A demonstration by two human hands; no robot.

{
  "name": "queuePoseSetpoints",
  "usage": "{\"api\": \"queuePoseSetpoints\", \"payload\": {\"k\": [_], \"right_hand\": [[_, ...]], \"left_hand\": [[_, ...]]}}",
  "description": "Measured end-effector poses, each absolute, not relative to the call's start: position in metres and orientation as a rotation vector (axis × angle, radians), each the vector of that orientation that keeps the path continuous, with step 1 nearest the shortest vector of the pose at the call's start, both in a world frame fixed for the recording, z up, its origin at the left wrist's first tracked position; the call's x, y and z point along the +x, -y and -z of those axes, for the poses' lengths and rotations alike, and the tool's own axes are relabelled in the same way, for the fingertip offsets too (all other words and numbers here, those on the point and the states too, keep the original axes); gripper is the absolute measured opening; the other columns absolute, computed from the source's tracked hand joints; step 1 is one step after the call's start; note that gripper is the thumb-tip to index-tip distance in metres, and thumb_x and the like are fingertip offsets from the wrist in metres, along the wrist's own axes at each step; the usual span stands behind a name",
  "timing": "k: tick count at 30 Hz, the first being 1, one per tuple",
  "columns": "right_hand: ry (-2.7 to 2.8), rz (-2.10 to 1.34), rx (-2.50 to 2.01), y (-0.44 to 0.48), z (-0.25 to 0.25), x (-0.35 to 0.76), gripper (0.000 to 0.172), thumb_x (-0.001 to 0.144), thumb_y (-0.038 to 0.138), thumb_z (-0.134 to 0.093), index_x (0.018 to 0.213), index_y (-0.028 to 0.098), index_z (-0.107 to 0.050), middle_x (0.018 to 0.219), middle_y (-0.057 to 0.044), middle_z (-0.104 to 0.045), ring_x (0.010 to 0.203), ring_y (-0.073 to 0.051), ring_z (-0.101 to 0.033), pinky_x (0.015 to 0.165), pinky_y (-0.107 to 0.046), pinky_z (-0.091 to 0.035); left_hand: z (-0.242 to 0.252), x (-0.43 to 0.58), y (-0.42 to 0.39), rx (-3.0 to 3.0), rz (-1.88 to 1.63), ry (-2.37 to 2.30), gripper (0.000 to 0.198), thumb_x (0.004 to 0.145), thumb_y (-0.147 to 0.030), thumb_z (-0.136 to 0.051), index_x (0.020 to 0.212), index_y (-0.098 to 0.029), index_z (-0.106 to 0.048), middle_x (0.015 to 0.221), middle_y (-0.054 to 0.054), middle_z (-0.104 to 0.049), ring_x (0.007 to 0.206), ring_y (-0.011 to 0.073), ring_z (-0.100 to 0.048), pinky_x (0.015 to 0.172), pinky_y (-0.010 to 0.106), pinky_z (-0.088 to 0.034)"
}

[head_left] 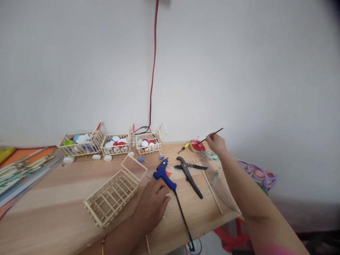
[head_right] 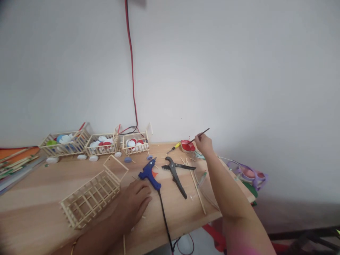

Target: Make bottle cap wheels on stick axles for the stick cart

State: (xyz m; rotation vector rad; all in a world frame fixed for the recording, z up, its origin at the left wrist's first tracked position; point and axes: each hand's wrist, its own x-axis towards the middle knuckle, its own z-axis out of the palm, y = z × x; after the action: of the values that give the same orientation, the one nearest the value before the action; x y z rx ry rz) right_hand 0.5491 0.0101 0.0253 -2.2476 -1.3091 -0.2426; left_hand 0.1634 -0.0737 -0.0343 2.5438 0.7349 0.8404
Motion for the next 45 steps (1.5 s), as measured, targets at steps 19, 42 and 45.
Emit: {"api": "queuePoseSetpoints", "payload": {"k": [19, 42, 45], "right_hand": [[1.463, 0.169, -2.134, 0.025, -0.039, 0.539, 0.017, 0.074, 0.031, -0.055, 0.08, 0.019, -0.065, 0.065, -0.005, -0.068, 0.064, -0.02, -0.063, 0.06, -0.026, -0.04], [0.8, -0.372, -0.978, -0.043, -0.069, 0.415, 0.029, 0.074, 0.047, -0.056, 0.073, 0.021, -0.043, 0.059, 0.007, -0.042, 0.048, -0.006, -0.043, 0.047, -0.02, -0.04], [0.849, -0.398, -0.883, -0.054, -0.073, 0.389, 0.032, 0.077, 0.05, -0.058, 0.077, 0.021, -0.046, 0.061, 0.007, -0.043, 0.051, -0.006, -0.043, 0.051, -0.02, -0.041]], "left_hand": [[0.036, 0.165, 0.075, 2.513, -0.792, -0.747, 0.01, 0.083, -0.01, -0.05, 0.087, -0.018, -0.056, 0.096, 0.006, -0.059, 0.092, 0.0229, -0.051, 0.082, 0.041, -0.044], [0.041, 0.165, 0.075, 2.443, -0.751, -0.745, 0.012, 0.081, -0.007, -0.05, 0.084, -0.018, -0.053, 0.096, 0.005, -0.06, 0.091, 0.0207, -0.052, 0.083, 0.037, -0.045], [0.047, 0.166, 0.071, 2.442, -0.755, -0.73, 0.011, 0.08, -0.007, -0.05, 0.083, -0.018, -0.052, 0.096, 0.005, -0.06, 0.091, 0.0203, -0.053, 0.082, 0.035, -0.045]]}}
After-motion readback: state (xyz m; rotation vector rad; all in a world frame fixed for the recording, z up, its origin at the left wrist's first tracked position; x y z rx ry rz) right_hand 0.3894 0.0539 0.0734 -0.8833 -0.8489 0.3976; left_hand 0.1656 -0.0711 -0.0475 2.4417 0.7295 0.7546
